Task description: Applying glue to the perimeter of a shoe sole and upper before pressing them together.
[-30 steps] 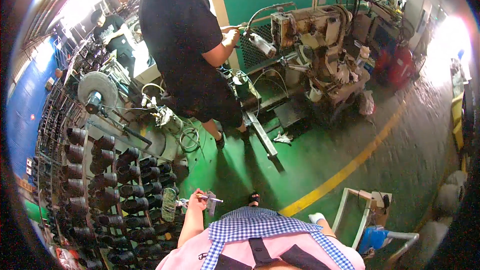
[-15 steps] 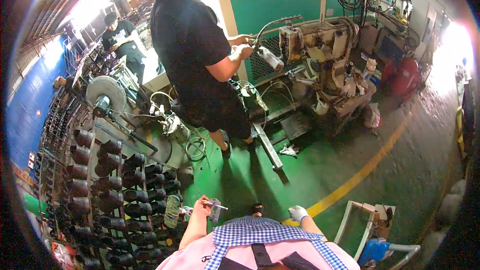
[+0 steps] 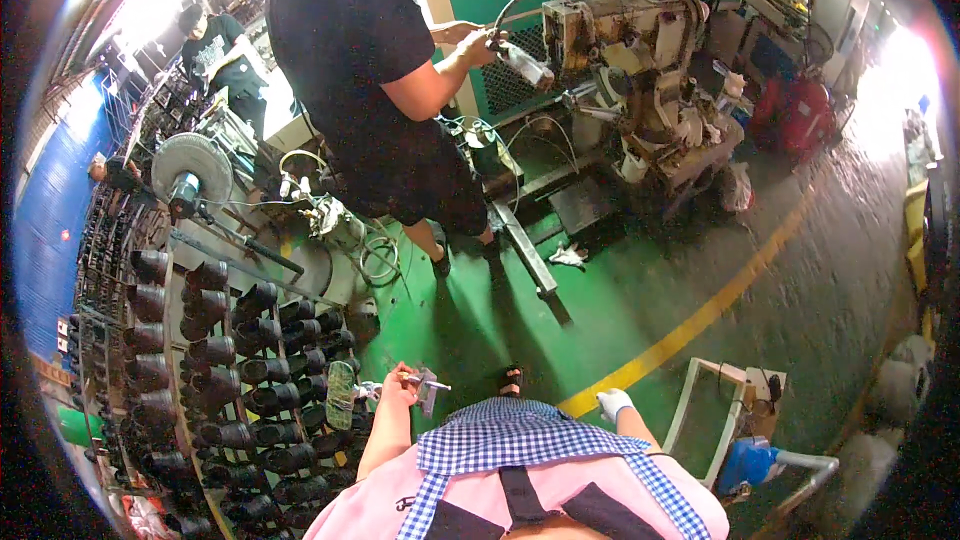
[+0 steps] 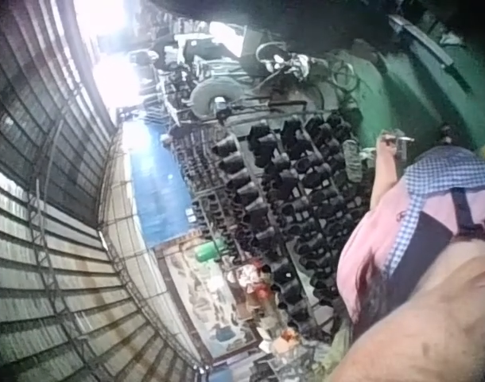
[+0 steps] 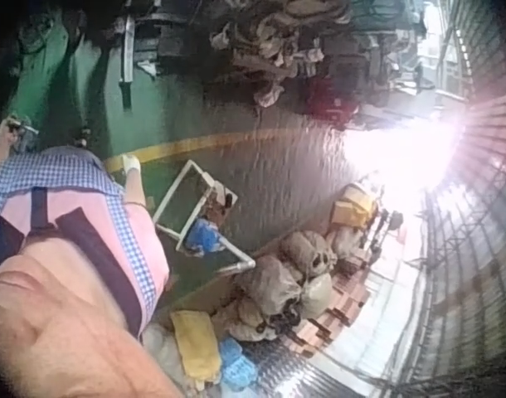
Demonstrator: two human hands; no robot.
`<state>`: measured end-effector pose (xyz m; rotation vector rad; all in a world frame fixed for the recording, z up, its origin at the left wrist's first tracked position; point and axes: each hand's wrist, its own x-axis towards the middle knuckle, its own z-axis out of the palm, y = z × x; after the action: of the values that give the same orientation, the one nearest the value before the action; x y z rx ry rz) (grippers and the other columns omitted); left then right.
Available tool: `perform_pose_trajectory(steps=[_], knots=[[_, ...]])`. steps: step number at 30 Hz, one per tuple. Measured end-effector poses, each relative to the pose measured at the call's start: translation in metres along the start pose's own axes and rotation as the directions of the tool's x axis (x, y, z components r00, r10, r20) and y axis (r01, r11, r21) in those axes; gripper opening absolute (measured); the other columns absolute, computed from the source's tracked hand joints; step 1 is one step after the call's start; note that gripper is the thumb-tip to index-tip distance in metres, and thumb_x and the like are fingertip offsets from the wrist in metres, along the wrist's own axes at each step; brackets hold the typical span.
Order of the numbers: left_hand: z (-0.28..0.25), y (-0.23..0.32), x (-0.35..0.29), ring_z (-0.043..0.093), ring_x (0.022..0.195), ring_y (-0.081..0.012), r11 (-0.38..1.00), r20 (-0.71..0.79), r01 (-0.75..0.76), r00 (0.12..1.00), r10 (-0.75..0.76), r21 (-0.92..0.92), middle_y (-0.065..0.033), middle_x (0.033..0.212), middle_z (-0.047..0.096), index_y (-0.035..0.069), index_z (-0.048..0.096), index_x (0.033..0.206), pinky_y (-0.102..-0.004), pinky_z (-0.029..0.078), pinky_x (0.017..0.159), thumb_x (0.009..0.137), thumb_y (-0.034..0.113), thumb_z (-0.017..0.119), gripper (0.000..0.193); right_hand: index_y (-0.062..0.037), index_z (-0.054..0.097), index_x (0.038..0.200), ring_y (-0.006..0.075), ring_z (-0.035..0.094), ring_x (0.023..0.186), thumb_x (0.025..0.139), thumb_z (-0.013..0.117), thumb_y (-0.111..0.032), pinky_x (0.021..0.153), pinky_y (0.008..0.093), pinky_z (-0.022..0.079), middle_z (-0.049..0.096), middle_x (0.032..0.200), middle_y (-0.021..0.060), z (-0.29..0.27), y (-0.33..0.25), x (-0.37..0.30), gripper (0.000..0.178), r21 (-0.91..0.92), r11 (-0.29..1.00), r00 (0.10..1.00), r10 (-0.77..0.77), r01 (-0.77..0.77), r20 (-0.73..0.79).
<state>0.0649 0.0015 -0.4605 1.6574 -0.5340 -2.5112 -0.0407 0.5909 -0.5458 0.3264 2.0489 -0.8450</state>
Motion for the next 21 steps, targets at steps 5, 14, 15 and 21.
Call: perform_pose_trajectory(steps=[5, 14, 15, 21], knots=[[0.002, -0.003, -0.011, 0.062, 0.067, -0.0284, 0.978, 0.214, -0.106, 0.975, 0.066, 0.179, -0.0089, 0.067, 0.057, 0.009, 0.055, 0.067, -0.0428, 0.060, 0.066, 0.073, 0.002, 0.059, 0.009, -0.0058, 0.071, 0.103, 0.0367, 0.072, 0.084, 0.093, 0.062, -0.038, 0.075, 0.0475, 0.058, 0.073, 0.098, 0.0197, 0.021, -0.013, 0.026, 0.034, -0.380, 0.882, 0.960, -0.245, 0.279, 0.136], [-0.011, -0.025, -0.005, 0.066, 0.063, -0.0284, 0.990, 0.011, 0.043, 0.999, -0.042, -0.131, -0.0071, 0.066, 0.063, 0.012, 0.060, 0.067, -0.0417, 0.055, 0.054, 0.087, 0.020, 0.066, 0.021, -0.0110, 0.068, 0.120, 0.0371, 0.067, 0.113, 0.098, 0.051, -0.032, 0.096, 0.0472, 0.054, 0.072, 0.117, 0.0167, 0.028, -0.033, -0.018, 0.035, -0.676, 0.577, 0.889, -0.319, 0.458, 0.330], [-0.015, -0.023, -0.004, 0.067, 0.064, -0.0284, 0.983, -0.039, 0.074, 0.996, -0.082, -0.165, -0.0065, 0.066, 0.065, 0.013, 0.061, 0.068, -0.0419, 0.055, 0.054, 0.088, 0.023, 0.068, 0.024, -0.0113, 0.068, 0.120, 0.0369, 0.067, 0.113, 0.098, 0.051, -0.033, 0.097, 0.0472, 0.054, 0.072, 0.118, 0.0168, 0.029, -0.032, -0.023, 0.036, -0.655, 0.598, 0.887, -0.327, 0.462, 0.327], [-0.045, -0.023, -0.014, 0.067, 0.064, -0.0198, 0.999, 0.023, -0.044, 0.999, 0.044, 0.024, -0.0013, 0.069, 0.067, 0.013, 0.064, 0.075, -0.0368, 0.058, 0.062, 0.092, 0.019, 0.067, 0.019, -0.0090, 0.073, 0.107, 0.0373, 0.066, 0.113, 0.097, 0.052, -0.037, 0.097, 0.0474, 0.053, 0.070, 0.116, 0.0228, 0.047, 0.001, -0.001, 0.036, -0.759, 0.319, 0.806, -0.403, 0.568, 0.433]])
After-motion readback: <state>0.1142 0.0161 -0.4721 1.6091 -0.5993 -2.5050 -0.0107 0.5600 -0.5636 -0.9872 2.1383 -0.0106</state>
